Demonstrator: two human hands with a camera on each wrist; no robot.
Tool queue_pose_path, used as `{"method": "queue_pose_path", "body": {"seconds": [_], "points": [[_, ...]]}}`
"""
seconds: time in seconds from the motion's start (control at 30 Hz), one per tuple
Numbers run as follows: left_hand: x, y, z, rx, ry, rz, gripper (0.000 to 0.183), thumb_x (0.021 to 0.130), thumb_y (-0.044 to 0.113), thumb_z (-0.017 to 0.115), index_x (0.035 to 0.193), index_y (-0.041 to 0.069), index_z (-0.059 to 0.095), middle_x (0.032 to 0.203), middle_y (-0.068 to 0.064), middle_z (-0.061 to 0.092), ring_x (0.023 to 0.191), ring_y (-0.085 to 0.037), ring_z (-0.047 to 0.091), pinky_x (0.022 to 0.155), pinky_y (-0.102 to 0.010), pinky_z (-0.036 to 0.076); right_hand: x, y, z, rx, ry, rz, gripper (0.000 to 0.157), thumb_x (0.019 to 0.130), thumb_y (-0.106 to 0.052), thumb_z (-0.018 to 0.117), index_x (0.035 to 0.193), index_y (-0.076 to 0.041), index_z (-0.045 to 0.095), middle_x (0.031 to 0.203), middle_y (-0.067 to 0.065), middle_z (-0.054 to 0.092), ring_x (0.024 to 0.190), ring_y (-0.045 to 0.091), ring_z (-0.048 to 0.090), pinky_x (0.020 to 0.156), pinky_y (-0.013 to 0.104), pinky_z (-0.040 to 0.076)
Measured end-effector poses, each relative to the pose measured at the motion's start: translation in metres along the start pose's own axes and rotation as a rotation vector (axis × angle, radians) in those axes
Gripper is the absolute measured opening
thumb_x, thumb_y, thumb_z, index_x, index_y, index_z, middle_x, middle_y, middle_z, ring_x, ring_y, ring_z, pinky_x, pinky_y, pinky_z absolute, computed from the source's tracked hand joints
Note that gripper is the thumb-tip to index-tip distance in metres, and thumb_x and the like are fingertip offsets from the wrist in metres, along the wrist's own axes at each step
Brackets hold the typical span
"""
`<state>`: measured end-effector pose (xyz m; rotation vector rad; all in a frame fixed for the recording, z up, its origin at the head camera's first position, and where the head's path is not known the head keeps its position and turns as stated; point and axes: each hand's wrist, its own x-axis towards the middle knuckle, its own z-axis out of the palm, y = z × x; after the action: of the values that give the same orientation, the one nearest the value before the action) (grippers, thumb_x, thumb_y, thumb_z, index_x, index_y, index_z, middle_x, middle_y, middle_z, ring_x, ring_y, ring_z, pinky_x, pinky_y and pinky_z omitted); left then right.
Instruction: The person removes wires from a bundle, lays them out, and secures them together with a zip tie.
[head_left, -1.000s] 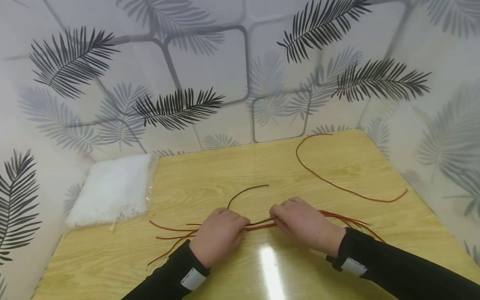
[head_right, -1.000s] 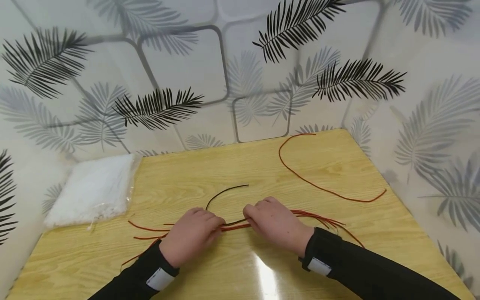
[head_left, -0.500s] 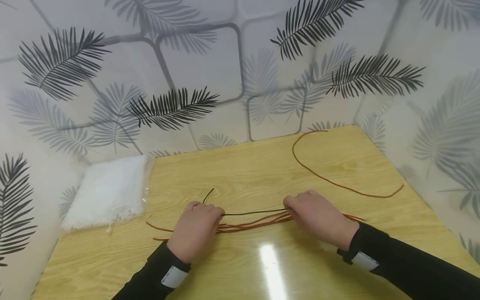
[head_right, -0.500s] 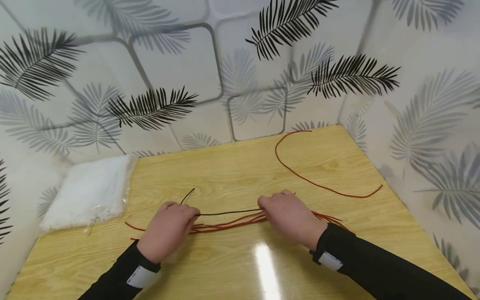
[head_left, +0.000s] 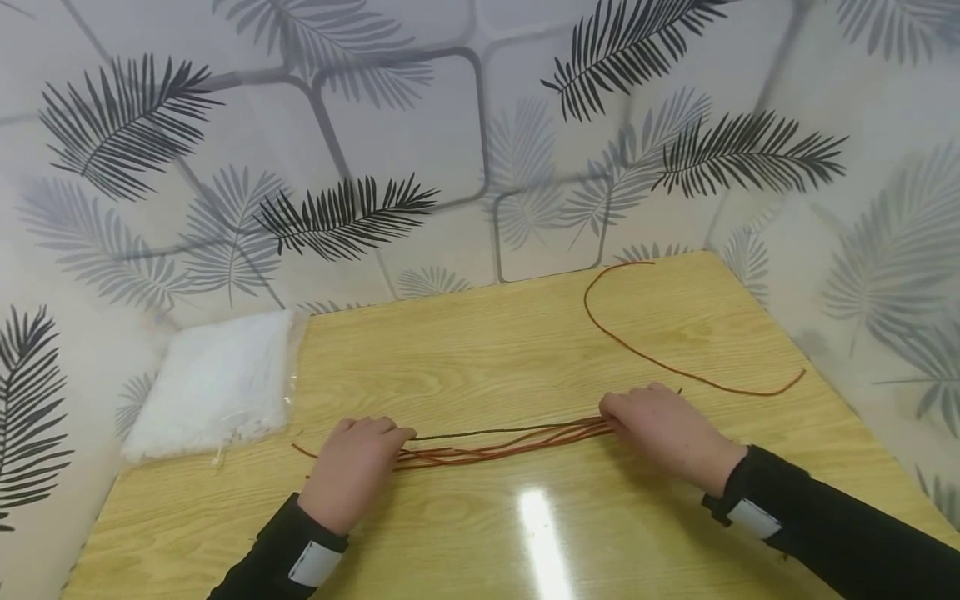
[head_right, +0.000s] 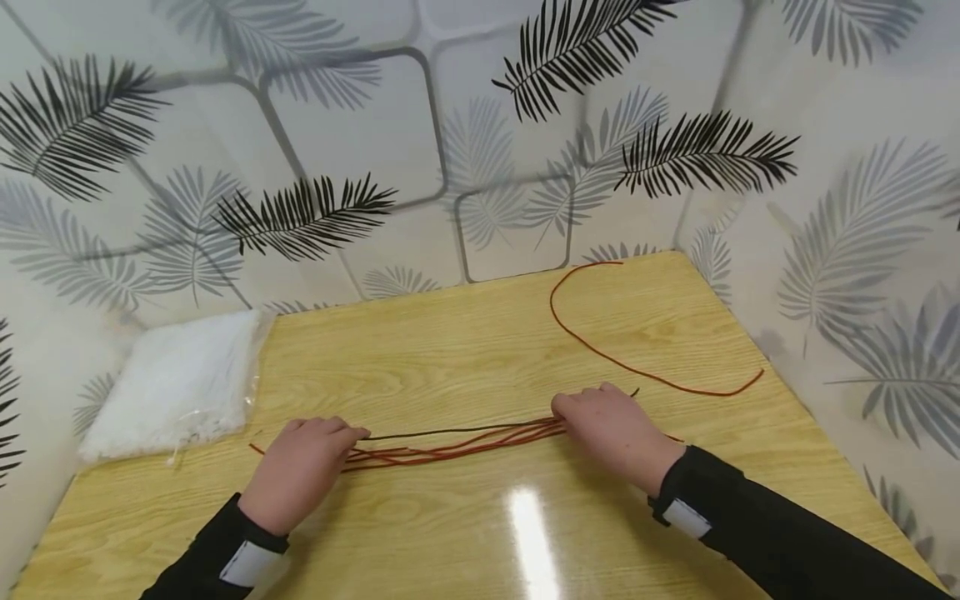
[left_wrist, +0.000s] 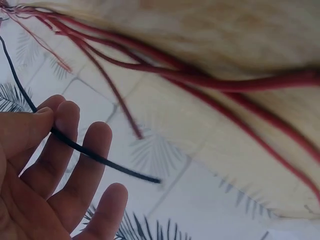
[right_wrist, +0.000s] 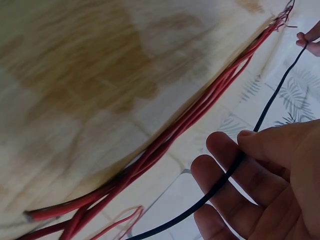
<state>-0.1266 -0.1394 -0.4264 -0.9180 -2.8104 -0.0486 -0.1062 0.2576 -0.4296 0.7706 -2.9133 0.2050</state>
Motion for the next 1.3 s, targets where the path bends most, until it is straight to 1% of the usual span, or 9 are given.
{"method": "queue_pose_path", "body": {"seconds": [0.13,0.3,0.47,0.57,0.8,0.9,1.03,1.17,1.3], "points": [[-0.004,-0.005,0.004,-0.004,-0.021,-0.017,0.031,0.083,-0.001,0.075,0.107,0.017,0.076,0.095,0.003,0.070,0.088,-0.019,0.066,0.079,-0.040,0.051,-0.001,0.008,0.002,0.011,-0.042,0.010,0.012,0.089,-0.010,0.073,0.091,-0.017,0.063,0.075,-0.010,0.062,0.064,0.006,0.050,0.066,0.033,0.044],[-0.007,-0.008,0.008,-0.021,-0.002,-0.028,0.023,0.082,0.001,0.076,0.099,0.017,0.077,0.087,0.003,0.066,0.081,-0.019,0.064,0.072,-0.039,0.051,-0.002,0.016,0.006,0.035,-0.073,0.014,0.012,0.090,-0.010,0.072,0.091,-0.018,0.064,0.076,-0.011,0.062,0.067,0.007,0.052,0.068,0.035,0.046],[-0.008,-0.009,0.012,-0.045,0.033,-0.049,0.011,0.081,0.008,0.081,0.087,0.017,0.078,0.078,0.004,0.059,0.069,-0.016,0.059,0.063,-0.034,0.049,-0.003,0.022,0.011,0.036,-0.064,-0.026,0.013,0.088,-0.008,0.073,0.088,-0.018,0.065,0.078,-0.011,0.057,0.070,0.007,0.052,0.068,0.034,0.049],[-0.008,-0.009,0.015,-0.043,0.030,-0.062,0.008,0.080,0.013,0.083,0.084,0.017,0.078,0.076,0.005,0.057,0.066,-0.015,0.055,0.061,-0.032,0.047,-0.002,0.022,0.013,0.030,-0.050,-0.058,0.014,0.087,-0.007,0.074,0.087,-0.017,0.065,0.079,-0.010,0.052,0.072,0.008,0.051,0.067,0.032,0.049],[-0.010,-0.010,0.018,-0.062,-0.002,-0.108,0.008,0.081,0.015,0.082,0.086,0.018,0.075,0.080,0.004,0.060,0.076,-0.019,0.059,0.068,-0.038,0.049,-0.001,0.022,0.017,0.004,-0.043,-0.070,0.013,0.087,-0.009,0.075,0.087,-0.017,0.065,0.081,-0.009,0.051,0.073,0.009,0.051,0.066,0.032,0.049],[-0.010,-0.011,0.020,-0.071,0.010,-0.098,0.009,0.082,0.017,0.081,0.087,0.019,0.075,0.086,0.003,0.062,0.082,-0.022,0.059,0.073,-0.042,0.050,-0.001,0.023,0.018,-0.016,-0.021,-0.088,0.014,0.086,-0.009,0.076,0.085,-0.017,0.065,0.081,-0.008,0.051,0.073,0.010,0.051,0.065,0.032,0.049],[-0.010,-0.012,0.022,-0.080,0.011,-0.079,0.012,0.084,0.022,0.080,0.093,0.019,0.075,0.097,0.000,0.065,0.095,-0.025,0.060,0.084,-0.046,0.050,-0.001,0.024,0.018,-0.028,0.002,-0.112,0.017,0.083,-0.008,0.078,0.087,-0.017,0.064,0.083,-0.007,0.052,0.075,0.012,0.052,0.066,0.033,0.049],[-0.010,-0.012,0.023,-0.107,-0.021,-0.087,0.023,0.085,0.024,0.078,0.106,0.016,0.074,0.107,-0.002,0.067,0.107,-0.027,0.060,0.092,-0.048,0.048,-0.001,0.025,0.018,-0.030,-0.003,-0.108,0.024,0.080,-0.009,0.081,0.097,-0.013,0.065,0.093,-0.003,0.058,0.084,0.016,0.058,0.074,0.037,0.052],[-0.010,-0.011,0.021,-0.127,-0.043,-0.091,0.031,0.085,0.022,0.078,0.115,0.015,0.072,0.113,-0.002,0.068,0.112,-0.028,0.060,0.095,-0.050,0.047,-0.002,0.026,0.019,-0.032,-0.021,-0.093,0.036,0.081,-0.011,0.081,0.113,-0.008,0.066,0.110,0.005,0.063,0.100,0.024,0.063,0.086,0.044,0.053]]}}
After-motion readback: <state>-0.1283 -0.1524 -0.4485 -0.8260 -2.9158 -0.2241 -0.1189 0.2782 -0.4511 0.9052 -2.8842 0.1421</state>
